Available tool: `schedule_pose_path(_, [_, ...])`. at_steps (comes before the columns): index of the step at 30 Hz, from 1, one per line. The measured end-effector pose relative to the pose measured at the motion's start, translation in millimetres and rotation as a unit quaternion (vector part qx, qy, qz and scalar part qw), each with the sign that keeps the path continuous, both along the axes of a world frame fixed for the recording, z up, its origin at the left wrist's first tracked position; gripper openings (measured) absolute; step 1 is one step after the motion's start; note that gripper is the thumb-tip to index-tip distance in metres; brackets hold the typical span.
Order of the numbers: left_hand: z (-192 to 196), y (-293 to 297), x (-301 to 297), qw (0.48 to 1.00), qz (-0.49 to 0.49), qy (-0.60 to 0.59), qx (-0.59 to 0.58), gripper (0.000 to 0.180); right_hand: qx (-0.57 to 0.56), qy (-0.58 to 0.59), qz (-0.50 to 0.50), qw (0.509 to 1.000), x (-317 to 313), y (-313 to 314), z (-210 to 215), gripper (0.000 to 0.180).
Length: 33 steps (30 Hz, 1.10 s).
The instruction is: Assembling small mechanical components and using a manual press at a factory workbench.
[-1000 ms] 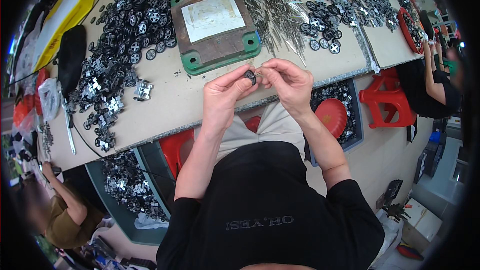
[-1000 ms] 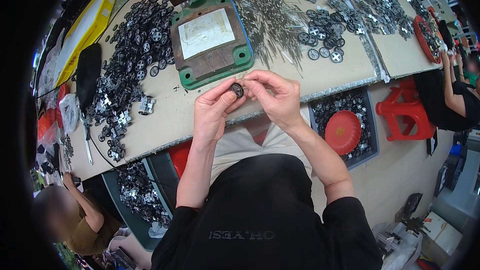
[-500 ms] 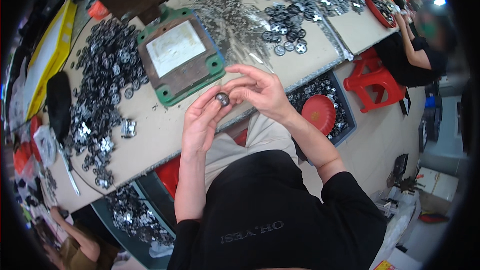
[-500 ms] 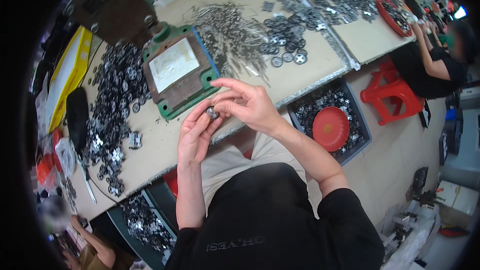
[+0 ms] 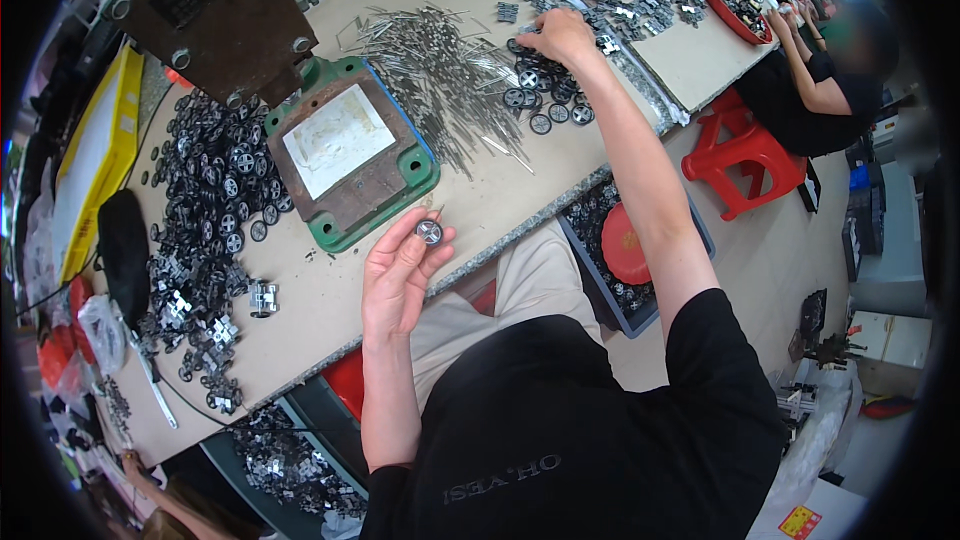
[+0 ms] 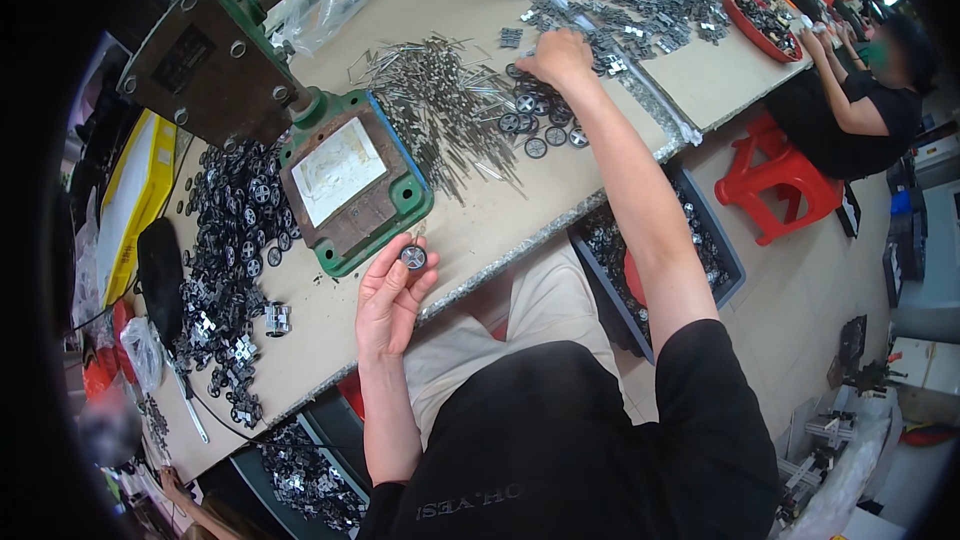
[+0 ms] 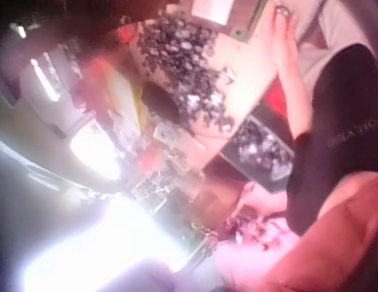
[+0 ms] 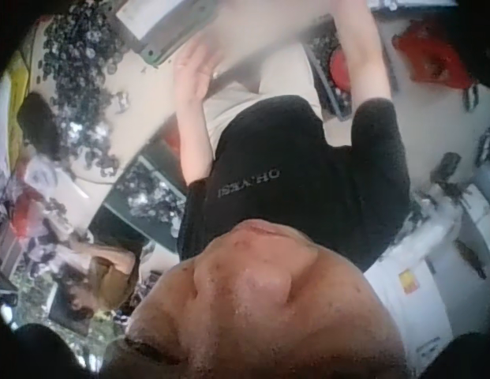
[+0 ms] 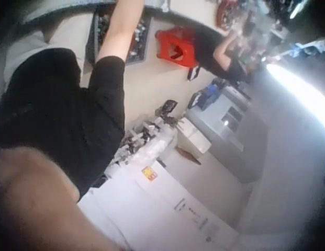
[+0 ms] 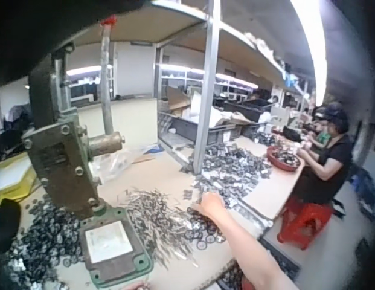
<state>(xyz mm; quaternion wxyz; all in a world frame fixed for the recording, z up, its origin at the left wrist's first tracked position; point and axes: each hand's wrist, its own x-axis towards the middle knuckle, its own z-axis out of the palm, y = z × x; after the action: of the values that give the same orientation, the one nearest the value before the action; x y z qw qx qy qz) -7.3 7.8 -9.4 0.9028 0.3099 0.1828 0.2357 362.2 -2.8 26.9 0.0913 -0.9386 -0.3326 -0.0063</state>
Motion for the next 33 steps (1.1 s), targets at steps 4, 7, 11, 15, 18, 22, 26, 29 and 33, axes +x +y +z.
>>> schedule_pose_path(4, [1,-1,-1,1.0,0.0,-0.006,-0.003,0.034,0.205,0.022,0.082,0.975,-12,-15,10,0.049])
schedule_pose_path(7, [2,-1,-1,1.0,0.012,-0.003,-0.005,0.032,0.341,0.308,0.137,0.878,-55,-35,22,0.051])
schedule_pose_path(11, [4,-5,-1,0.999,0.035,0.006,0.004,0.03,0.335,0.563,0.262,0.708,-122,-69,17,0.044])
schedule_pose_path(15, [12,-12,1,0.998,0.044,0.028,0.037,0.031,0.369,0.748,0.224,0.503,-173,-91,10,0.047])
schedule_pose_path(18, [12,-16,-4,0.996,0.055,0.041,0.052,0.031,0.353,0.849,0.137,0.369,-186,-94,1,0.047])
schedule_pose_path(22, [14,-19,-11,0.995,0.06,0.055,0.062,0.031,0.351,0.787,0.19,0.47,-186,-98,-2,0.043])
schedule_pose_path(26, [12,-22,-14,0.993,0.069,0.059,0.069,0.031,0.37,0.786,0.2,0.453,-185,-100,-7,0.042])
schedule_pose_path(29, [11,-23,-16,0.995,0.065,0.056,0.057,0.031,0.365,0.736,0.203,0.533,-189,-102,-9,0.041])
schedule_pose_path(33, [11,-24,-18,0.996,0.054,0.055,0.049,0.031,0.38,0.727,0.186,0.54,-192,-102,-10,0.043])
